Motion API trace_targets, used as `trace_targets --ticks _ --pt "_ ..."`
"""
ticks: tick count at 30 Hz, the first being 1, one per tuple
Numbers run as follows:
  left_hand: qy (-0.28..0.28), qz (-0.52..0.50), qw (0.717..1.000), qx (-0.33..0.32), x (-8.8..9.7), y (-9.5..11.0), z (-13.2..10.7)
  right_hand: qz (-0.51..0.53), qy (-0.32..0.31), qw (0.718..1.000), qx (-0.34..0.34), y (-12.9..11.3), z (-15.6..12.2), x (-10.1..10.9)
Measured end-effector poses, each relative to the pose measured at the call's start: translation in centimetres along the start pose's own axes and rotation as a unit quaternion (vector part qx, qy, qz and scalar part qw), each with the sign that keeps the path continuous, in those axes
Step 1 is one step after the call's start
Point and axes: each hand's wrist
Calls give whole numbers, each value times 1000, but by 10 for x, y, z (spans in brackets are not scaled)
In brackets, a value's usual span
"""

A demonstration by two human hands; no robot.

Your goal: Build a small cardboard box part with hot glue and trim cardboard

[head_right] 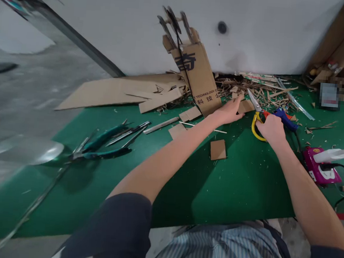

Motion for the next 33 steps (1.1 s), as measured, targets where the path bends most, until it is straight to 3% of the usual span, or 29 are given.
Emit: trace_targets --ticks 6,10,13,16,20,23,26,29,31,33 --pt "9 2 1000 -2 3 -3 10 5 4 1000 -7 -2 -2 0" --pt "49 12 999 6 7 6 -5 7 -2 1000 -15 -3 -2 1" --pt "90 13 996 2 9 12 -40 -32 2 999 -7 -7 -3 1" --pt "87 -23 995 -33 5 7 -94 -97 5 995 13 -12 -6 2" --pt "152 -58 983 -85 -14 -21 -168 -132 6 990 44 -20 -10 4" --pt "189 -61 975 -100 -25 -41 -200 -90 30 995 39 -23 -3 5" --pt "201 -88 974 -63 -28 -49 -205 -5 56 998 30 -25 19 6" --pt "232 -155 960 -22 -27 -51 -196 55 35 997 44 -32 46 6" --pt "244 -245 938 2 -28 -52 -191 54 52 993 94 -41 56 5" --pt "215 -352 910 31 -27 -53 -188 21 100 979 176 -50 55 6"
Point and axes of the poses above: each hand's wrist, its own z-axis towards the middle knuckle, its own x-axis out of the back of the hand, y = z × x, and after that the axes turned 12 degrees about x, right-handed
